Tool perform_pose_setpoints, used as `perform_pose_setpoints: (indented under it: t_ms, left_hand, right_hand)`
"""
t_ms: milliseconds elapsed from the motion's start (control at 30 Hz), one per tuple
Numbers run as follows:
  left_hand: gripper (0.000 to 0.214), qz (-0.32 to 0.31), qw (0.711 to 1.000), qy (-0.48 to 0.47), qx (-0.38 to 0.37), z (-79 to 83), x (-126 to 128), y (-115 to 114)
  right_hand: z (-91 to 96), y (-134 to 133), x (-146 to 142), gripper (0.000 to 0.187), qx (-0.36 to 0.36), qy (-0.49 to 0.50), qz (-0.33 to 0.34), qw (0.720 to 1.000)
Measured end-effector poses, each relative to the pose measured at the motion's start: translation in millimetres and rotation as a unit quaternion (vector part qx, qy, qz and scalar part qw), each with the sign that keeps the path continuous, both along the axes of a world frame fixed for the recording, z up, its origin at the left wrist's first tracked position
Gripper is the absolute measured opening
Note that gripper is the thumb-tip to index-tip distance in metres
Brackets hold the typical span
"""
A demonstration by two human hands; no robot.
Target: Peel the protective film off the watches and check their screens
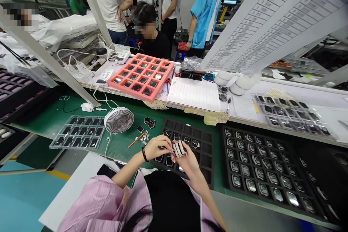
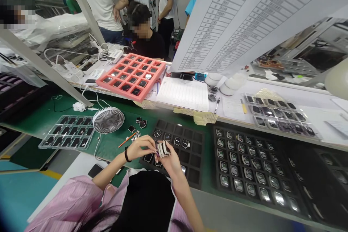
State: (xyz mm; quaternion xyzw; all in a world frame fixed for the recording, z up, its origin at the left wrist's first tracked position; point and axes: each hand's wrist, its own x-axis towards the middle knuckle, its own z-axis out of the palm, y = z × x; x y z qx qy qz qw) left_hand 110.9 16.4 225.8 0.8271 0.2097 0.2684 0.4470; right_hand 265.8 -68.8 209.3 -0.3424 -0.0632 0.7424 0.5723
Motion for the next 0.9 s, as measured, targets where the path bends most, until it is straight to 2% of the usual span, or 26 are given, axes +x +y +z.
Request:
perform_pose_setpoints:
  t_ms: [200, 267, 367, 467, 600, 667, 767, 833, 900]
  left_hand:
    - [0.032, -0.084, 0.984, 0.068, 0.144, 13.6, 2, 5]
    - [0.032, -0.110, 0.979, 0.078, 0.154, 15.9, 2, 7]
    - [0.026, -0.142, 0.983, 0.068, 0.099, 11.9, 0, 10]
    - [0.029, -0.162, 0.986, 0.033, 0.033, 0.3, -3, 8]
    - [0.036, -0.119, 0.992, 0.015, -0.042, -13.6, -5, -1]
    - [0.041, -0.106, 0.992, 0.041, -0.053, -17.6, -5, -3]
    - [0.042, -0.127, 0.988, 0.076, -0.043, -26.8, -4, -4]
    - [0.042, -0.130, 0.987, 0.079, -0.042, -39.5, -3, -4]
    - [0.044, -0.095, 0.989, 0.098, -0.064, -58.1, -4, -1]
  right_hand:
    - [-2.4, -3, -3, 0.024, -0.004, -0.006, 0.028, 1.000]
    - [-3.1, -4, -4, 0.022, -0.004, -0.003, 0.038, 0.999]
    - [-4.3, -7, -3, 0.022, -0.011, 0.008, 0.058, 0.998]
    - [-7.9, -12, -2, 0.027, -0.020, 0.005, 0.081, 0.997]
    - [-14.2, -24, -3, 0.032, -0.020, -0.047, 0.106, 0.993]
    - [-16.2, -29, -5, 0.032, -0.021, -0.081, 0.124, 0.989]
    - [-18.1, -33, -8, 0.034, -0.029, -0.098, 0.132, 0.986]
    - [-19.9, -33, -10, 0.035, -0.035, -0.094, 0.124, 0.987]
    - [-22.9, -32, -13, 0.035, -0.041, -0.089, 0.108, 0.989]
